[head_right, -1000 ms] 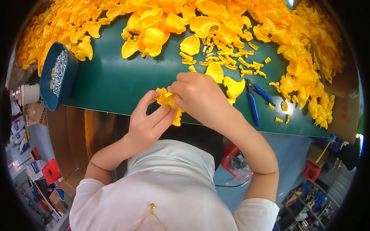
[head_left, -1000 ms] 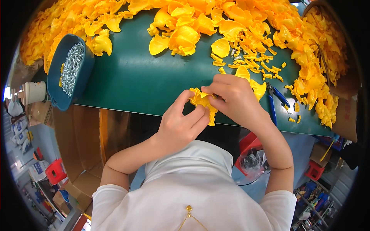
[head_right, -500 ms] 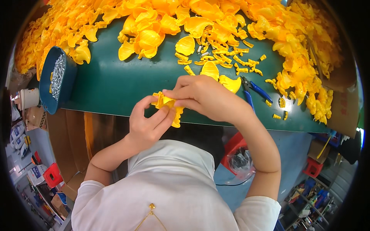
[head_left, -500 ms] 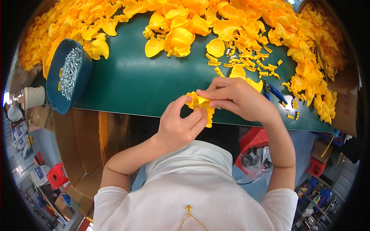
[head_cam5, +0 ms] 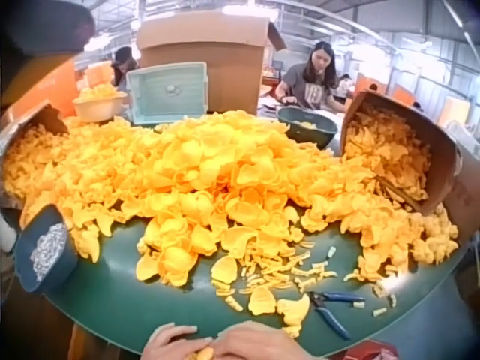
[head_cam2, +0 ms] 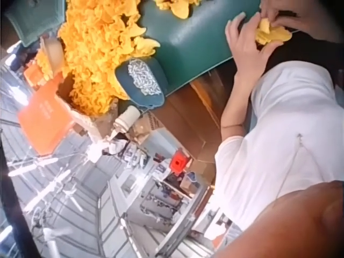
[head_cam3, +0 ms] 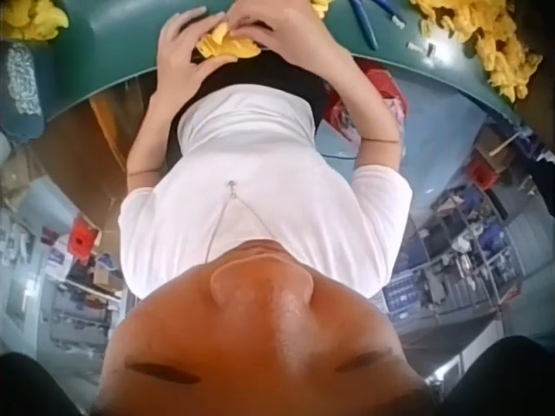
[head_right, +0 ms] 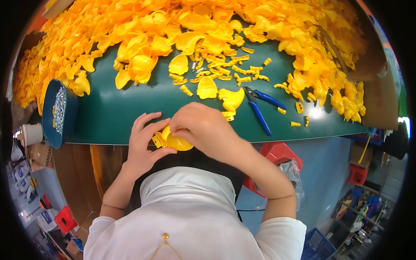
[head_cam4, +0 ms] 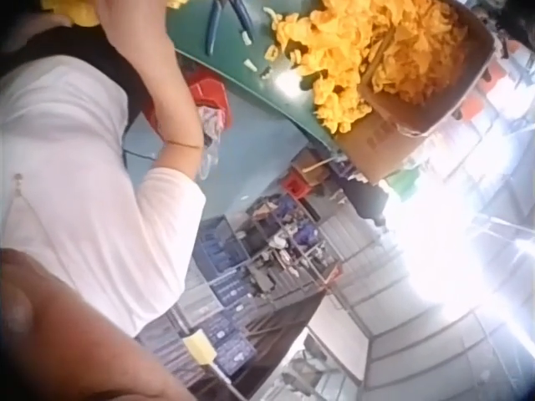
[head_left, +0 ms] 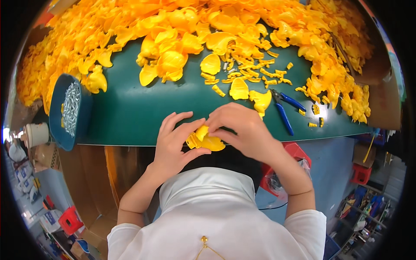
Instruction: Inspecting and assembling yellow plastic toy components at a factory workbench.
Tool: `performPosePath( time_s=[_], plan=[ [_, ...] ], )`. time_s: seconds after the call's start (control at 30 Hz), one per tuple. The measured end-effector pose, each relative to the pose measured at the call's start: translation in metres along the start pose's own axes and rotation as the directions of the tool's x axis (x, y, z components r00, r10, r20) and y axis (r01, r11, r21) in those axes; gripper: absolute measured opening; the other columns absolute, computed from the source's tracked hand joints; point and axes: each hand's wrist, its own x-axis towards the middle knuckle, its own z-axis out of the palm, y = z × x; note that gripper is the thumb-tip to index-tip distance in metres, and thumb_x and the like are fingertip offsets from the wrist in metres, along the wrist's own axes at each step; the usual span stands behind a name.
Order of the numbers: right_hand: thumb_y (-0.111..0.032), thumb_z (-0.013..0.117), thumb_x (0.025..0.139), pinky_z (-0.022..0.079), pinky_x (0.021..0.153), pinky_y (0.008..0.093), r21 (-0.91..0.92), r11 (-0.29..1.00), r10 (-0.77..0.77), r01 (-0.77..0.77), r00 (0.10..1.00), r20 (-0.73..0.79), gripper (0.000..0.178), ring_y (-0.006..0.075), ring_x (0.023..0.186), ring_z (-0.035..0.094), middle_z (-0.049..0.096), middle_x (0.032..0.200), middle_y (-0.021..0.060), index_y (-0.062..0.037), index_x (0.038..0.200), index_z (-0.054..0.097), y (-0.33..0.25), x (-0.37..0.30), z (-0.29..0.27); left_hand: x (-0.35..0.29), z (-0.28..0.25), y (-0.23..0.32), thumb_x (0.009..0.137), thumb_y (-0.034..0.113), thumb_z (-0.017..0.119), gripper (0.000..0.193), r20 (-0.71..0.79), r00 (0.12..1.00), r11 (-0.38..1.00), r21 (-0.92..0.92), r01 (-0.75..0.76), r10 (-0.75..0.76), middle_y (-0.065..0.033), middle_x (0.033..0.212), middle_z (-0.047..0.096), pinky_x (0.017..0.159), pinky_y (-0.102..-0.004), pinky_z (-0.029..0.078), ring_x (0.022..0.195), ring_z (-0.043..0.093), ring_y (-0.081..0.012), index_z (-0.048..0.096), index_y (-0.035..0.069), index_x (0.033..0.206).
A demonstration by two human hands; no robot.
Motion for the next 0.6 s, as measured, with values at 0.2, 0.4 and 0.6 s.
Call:
performPosePath(
  time_s=[0.2,0.4,0.6],
  plan=[
    [-0.005,0.063,0.090,0.051,0.067,0.0246,0.236,0.884,0.465,-0.403,0.803,-0.372,0.019,0.0150,0.088,0.067,0.070,0.100,0.0083,-0.0012,0.108,0.067,-0.023,-0.037,0.011,-0.003,0.006,0.007,0.067,0.019,0.085,0.063,-0.068,0.972,0.934,-0.299,0.196,-0.225,-0.0103,0.111,0.065,0.093,-0.0370,0.047,0.106,0.060,-0.0265,0.060,0.003,0.122],
    [-0.006,0.062,0.092,0.051,0.061,0.0208,0.676,0.572,0.645,-0.465,0.764,-0.021,0.024,0.0133,0.076,0.069,0.070,0.098,0.0107,0.0039,0.114,0.063,-0.020,-0.046,0.018,-0.002,0.023,0.021,0.069,0.011,0.085,0.077,-0.007,0.954,0.696,-0.686,0.213,-0.299,-0.0110,0.127,0.056,0.092,-0.0322,0.049,0.107,0.061,-0.0213,0.047,0.001,0.136],
    [-0.005,0.071,0.078,0.045,0.074,0.0338,0.142,0.962,0.241,-0.233,0.969,-0.045,0.019,0.0237,0.080,0.058,0.066,0.082,0.0088,-0.0022,0.096,0.073,-0.020,-0.036,-0.021,-0.001,0.017,0.015,0.092,0.063,0.042,0.084,0.597,0.796,-0.523,-0.649,0.553,0.100,-0.0186,0.137,0.047,0.095,-0.0435,0.050,0.113,0.059,-0.0349,0.027,0.001,0.147]
  ],
)
